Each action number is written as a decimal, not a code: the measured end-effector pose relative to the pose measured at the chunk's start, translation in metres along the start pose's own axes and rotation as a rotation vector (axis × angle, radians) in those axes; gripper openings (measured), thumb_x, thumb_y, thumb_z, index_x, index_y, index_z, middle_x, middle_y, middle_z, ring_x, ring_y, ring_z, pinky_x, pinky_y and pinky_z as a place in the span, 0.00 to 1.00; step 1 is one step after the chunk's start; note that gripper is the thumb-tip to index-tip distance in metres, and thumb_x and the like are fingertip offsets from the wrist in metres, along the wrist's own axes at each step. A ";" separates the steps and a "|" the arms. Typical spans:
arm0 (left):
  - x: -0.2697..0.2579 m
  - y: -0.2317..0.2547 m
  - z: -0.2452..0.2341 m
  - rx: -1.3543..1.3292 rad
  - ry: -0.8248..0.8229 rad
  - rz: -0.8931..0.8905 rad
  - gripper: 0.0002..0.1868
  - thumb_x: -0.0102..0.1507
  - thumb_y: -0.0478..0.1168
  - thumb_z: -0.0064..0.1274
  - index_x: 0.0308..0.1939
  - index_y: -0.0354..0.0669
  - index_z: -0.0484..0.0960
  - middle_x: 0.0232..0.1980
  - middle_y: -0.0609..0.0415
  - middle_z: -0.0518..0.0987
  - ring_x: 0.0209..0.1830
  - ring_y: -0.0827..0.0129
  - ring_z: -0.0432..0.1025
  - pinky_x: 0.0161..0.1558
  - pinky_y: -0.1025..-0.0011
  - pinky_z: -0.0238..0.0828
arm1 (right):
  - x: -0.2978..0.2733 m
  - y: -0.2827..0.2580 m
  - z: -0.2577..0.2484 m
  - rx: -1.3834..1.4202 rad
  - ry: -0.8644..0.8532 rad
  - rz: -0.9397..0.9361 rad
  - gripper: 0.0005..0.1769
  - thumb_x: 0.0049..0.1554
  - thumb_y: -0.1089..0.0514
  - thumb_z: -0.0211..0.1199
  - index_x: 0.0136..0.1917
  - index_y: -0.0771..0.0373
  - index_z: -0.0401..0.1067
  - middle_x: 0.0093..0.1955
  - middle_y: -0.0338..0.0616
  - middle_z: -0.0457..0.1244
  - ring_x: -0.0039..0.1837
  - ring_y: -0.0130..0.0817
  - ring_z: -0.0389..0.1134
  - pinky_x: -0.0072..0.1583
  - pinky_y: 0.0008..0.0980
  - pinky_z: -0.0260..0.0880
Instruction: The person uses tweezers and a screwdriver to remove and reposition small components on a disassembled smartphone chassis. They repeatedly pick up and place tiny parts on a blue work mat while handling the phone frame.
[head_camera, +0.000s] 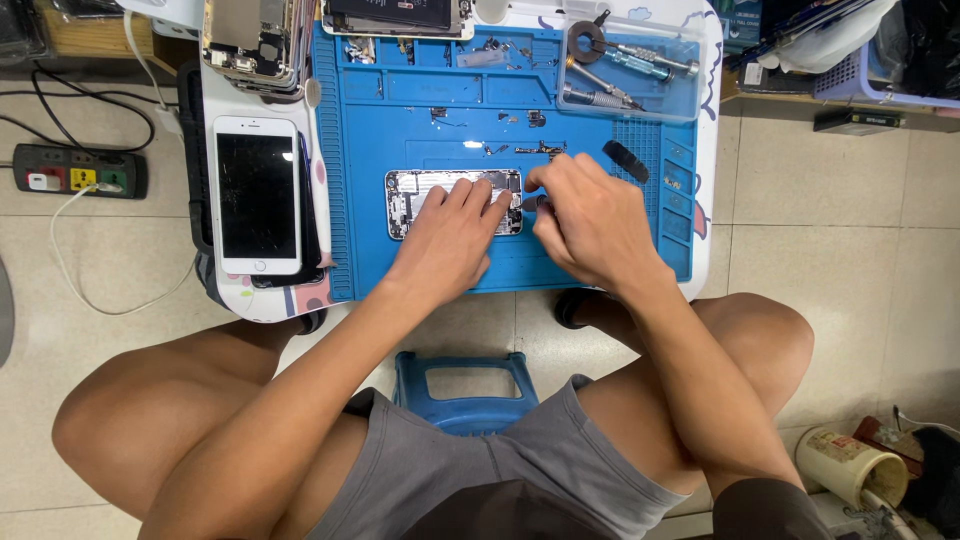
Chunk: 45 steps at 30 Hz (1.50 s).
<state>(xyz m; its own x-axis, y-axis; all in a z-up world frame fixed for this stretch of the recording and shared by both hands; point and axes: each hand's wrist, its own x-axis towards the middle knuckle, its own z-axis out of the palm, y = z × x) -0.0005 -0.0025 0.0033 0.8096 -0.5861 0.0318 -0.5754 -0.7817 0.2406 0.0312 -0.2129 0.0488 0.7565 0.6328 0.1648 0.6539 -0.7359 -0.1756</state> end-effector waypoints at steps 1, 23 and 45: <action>-0.001 0.001 0.000 -0.001 -0.002 0.002 0.36 0.54 0.38 0.60 0.69 0.38 0.77 0.50 0.49 0.72 0.47 0.62 0.65 0.44 0.64 0.62 | -0.001 -0.001 0.000 0.001 -0.001 0.003 0.10 0.63 0.56 0.55 0.57 0.53 0.71 0.37 0.35 0.58 0.43 0.35 0.64 0.40 0.30 0.68; 0.000 0.001 -0.002 -0.027 -0.022 -0.002 0.35 0.54 0.36 0.59 0.68 0.38 0.78 0.48 0.50 0.70 0.44 0.64 0.63 0.43 0.66 0.62 | -0.003 -0.005 0.002 0.033 0.013 0.040 0.11 0.60 0.58 0.54 0.55 0.56 0.72 0.37 0.39 0.60 0.42 0.36 0.63 0.39 0.30 0.66; 0.000 0.001 -0.005 -0.039 -0.030 -0.009 0.35 0.54 0.36 0.59 0.69 0.38 0.78 0.48 0.51 0.70 0.45 0.65 0.63 0.43 0.66 0.62 | -0.002 -0.002 0.005 0.001 0.047 0.004 0.07 0.65 0.57 0.53 0.54 0.55 0.71 0.38 0.36 0.57 0.42 0.35 0.63 0.38 0.30 0.65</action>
<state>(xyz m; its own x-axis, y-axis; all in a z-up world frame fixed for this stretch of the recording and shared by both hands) -0.0007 -0.0021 0.0080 0.8104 -0.5859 0.0004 -0.5628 -0.7782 0.2786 0.0285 -0.2111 0.0445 0.7580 0.6179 0.2090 0.6507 -0.7384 -0.1772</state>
